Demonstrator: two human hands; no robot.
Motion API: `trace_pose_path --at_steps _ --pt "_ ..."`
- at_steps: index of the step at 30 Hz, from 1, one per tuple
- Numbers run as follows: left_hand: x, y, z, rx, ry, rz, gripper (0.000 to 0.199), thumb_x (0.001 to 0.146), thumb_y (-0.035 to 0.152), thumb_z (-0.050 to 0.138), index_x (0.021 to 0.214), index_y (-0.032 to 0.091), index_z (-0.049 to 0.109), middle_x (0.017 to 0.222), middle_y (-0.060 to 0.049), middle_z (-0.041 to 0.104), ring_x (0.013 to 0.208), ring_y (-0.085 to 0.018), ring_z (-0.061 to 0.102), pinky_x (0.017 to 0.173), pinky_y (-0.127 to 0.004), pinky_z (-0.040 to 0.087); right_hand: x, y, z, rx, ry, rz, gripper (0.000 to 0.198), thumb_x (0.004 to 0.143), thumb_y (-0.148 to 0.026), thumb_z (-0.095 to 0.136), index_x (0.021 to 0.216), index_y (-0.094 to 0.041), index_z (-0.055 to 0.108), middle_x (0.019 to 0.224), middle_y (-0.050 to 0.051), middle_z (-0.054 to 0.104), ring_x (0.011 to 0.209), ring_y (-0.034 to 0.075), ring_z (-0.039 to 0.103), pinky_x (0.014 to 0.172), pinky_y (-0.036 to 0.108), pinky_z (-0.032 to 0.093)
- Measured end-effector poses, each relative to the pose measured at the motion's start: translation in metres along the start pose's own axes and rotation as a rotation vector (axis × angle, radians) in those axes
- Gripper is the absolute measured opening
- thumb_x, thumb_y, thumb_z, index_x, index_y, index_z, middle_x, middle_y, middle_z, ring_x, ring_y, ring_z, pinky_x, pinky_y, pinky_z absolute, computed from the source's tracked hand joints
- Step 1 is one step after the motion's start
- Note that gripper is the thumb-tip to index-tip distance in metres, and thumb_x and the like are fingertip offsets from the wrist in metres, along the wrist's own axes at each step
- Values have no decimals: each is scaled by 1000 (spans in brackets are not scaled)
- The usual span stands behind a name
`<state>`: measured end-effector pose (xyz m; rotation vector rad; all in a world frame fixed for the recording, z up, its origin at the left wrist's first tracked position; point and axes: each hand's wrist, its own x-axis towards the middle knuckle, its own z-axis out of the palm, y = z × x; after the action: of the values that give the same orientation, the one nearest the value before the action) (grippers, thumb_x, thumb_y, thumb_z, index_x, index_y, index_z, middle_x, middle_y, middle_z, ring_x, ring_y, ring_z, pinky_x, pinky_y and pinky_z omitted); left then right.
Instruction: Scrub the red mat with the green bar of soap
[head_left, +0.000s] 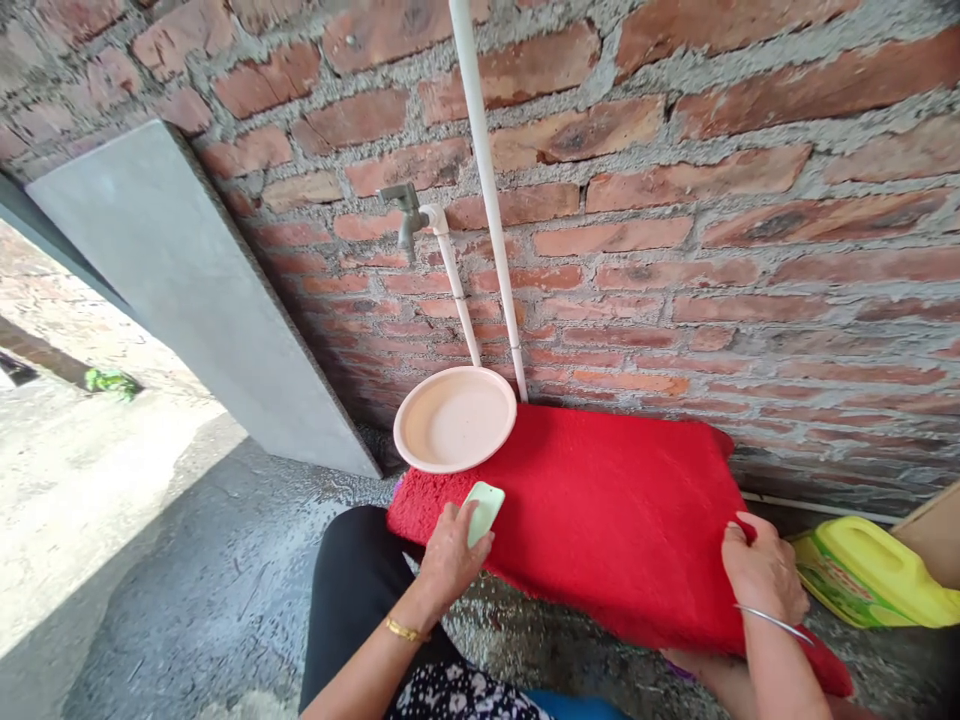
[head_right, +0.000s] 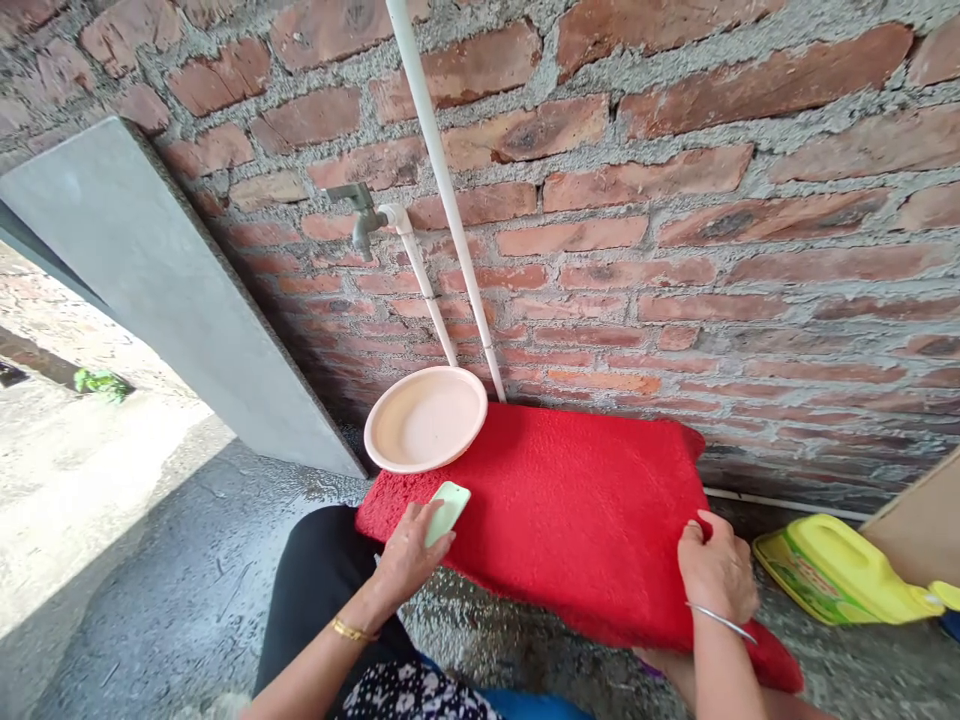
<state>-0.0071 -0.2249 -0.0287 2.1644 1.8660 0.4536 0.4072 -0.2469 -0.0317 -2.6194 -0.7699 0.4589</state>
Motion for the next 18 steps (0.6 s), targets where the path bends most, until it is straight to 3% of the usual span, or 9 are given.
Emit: trace_pose_path --at_steps 5,7,14,16,18 --pt "-38 28 14 -124 -258 147 54 77 32 69 129 29 57 111 -6 56 92 -20 61 85 -33 53 1 2 -3 -26 -22 -1 63 92 -56 22 140 -25 49 134 21 54 115 42 60 87 55 50" --pt "-46 30 12 -148 -287 141 58 75 32 70 131 30 56 111 -5 56 93 -20 61 85 -33 53 1 2 -3 -38 -27 -4 66 92 -59 18 140 -25 48 134 22 53 116 41 59 87 54 49" --pt "-32 -42 -18 2 106 -122 44 83 30 59 126 24 56 102 -6 59 94 -23 62 90 -40 52 1 3 1 -50 -10 -7 74 91 -65 9 141 -26 47 132 23 54 115 42 60 85 54 48" --pt "-36 -45 -16 9 122 -153 44 82 29 59 125 23 56 102 -7 59 94 -25 62 89 -42 52 3 4 2 -63 2 -6 73 91 -65 9 140 -27 48 130 22 55 113 41 61 84 54 48" --pt "-47 -28 -11 -42 50 -137 46 81 26 60 127 24 55 107 -8 58 96 -25 61 91 -42 52 5 6 3 -87 12 -36 71 91 -62 10 139 -26 48 126 22 57 109 40 63 80 53 49"
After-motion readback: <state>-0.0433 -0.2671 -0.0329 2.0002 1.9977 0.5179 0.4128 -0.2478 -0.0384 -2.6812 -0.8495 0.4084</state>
